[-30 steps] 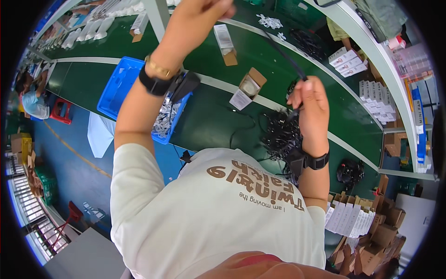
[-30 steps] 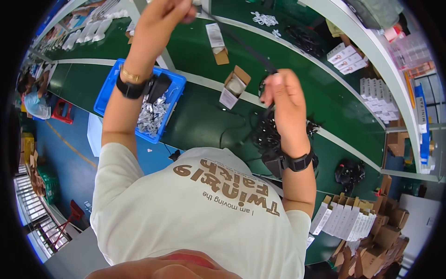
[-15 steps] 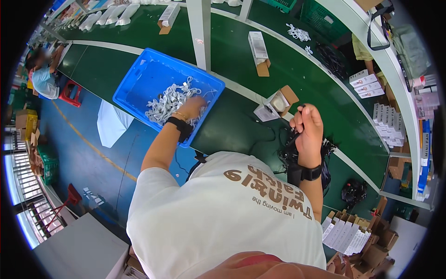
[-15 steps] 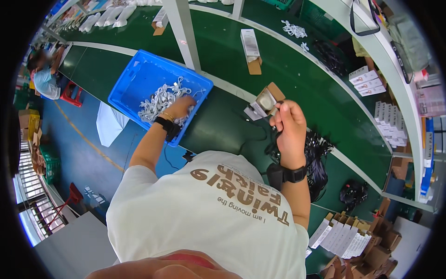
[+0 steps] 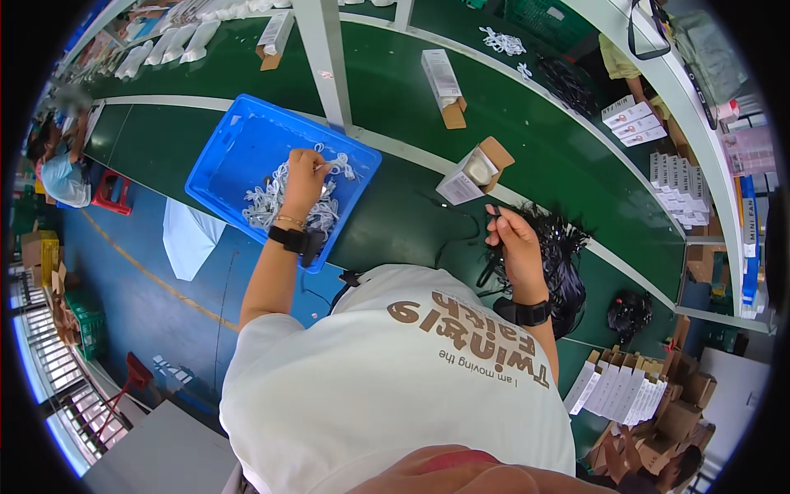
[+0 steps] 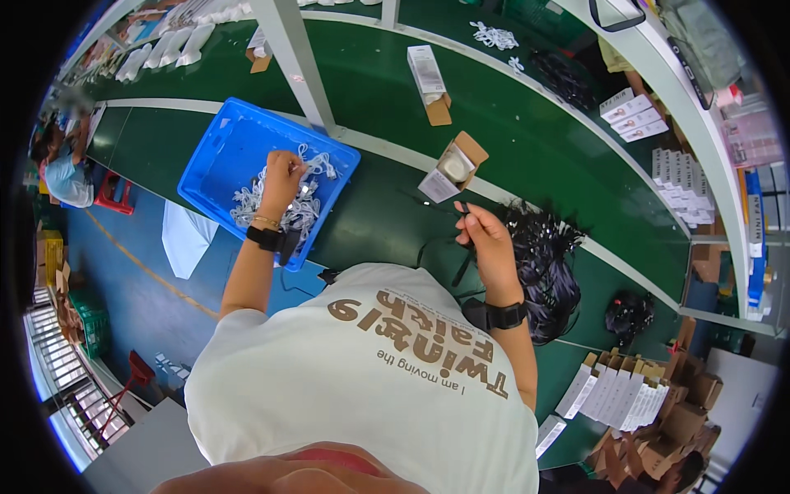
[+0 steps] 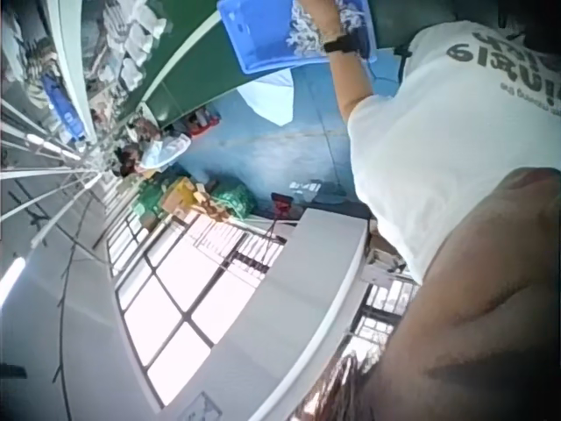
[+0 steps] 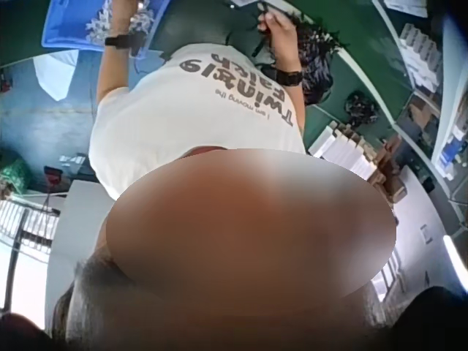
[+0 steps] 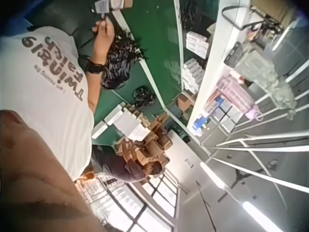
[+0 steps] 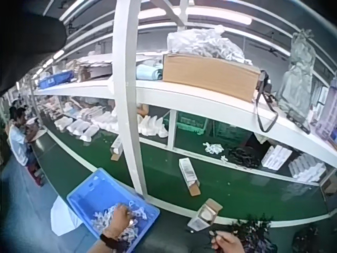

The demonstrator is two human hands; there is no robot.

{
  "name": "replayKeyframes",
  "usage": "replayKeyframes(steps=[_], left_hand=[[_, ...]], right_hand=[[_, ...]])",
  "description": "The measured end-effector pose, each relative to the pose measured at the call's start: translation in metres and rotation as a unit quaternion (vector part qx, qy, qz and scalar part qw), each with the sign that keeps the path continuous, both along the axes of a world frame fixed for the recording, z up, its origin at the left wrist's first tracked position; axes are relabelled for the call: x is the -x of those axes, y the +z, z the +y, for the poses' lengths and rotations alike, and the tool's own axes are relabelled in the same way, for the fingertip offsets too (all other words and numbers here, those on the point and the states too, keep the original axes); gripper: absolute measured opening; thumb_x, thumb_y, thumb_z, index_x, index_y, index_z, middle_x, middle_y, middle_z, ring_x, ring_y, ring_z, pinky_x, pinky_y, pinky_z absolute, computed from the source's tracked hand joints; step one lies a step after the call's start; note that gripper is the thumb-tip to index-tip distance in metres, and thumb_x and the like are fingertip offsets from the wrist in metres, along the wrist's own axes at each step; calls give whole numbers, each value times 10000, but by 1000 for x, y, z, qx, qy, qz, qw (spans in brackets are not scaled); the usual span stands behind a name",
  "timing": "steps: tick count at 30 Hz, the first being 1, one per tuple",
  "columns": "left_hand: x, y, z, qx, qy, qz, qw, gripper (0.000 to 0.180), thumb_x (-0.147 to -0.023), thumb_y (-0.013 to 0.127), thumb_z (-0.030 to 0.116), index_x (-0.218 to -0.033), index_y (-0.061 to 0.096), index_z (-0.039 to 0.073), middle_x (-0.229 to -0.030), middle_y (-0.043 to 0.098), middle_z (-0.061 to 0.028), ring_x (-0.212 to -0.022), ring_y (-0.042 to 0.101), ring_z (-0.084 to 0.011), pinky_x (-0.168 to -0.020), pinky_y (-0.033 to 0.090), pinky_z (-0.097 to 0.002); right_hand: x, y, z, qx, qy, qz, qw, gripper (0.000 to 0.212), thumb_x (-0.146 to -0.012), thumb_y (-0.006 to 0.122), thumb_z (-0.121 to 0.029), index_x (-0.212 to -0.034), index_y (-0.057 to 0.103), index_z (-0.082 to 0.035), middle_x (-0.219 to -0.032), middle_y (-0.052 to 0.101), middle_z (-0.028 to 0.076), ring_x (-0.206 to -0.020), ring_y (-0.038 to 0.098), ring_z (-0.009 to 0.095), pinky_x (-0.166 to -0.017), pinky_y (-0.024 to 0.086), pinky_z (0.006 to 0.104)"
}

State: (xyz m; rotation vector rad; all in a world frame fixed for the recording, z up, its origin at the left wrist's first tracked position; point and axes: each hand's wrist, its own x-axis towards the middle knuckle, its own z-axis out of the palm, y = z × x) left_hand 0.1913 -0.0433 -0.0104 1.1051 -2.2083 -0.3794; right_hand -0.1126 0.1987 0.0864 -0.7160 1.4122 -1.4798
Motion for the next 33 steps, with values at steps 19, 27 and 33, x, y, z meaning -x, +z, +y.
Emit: replayKeyframes(steps=[19, 27, 33], left_hand=[[150, 85, 118, -511, -295, 282, 757, 143, -873, 598, 68, -991, 525, 36, -891, 553, -28, -799, 569, -112, -650, 482, -264], [189, 93, 115, -66, -401, 46, 912, 72, -822, 574, 44, -883, 541, 24, -845, 557, -100, -766, 577, -218, -645, 477, -318], [201, 121, 110, -599, -420, 229, 642, 124, -787, 610, 40, -883, 532, 32, -790, 572, -99, -705, 573, -242, -613, 461, -301]], right_hand=[[-15, -23, -16, 47, 88, 74, 992, 98, -901, 533, -66, -992, 515, -35, -864, 607, 42, -711, 561, 94, -616, 453, 233], [5, 22, 24, 10, 47, 531, 846, 89, -853, 573, -100, -879, 561, -16, -831, 597, 125, -734, 604, 267, -630, 479, 348], [25, 9, 42, 24, 81, 603, 793, 72, -839, 572, -92, -854, 584, -23, -824, 595, 126, -743, 593, 311, -643, 475, 380]])
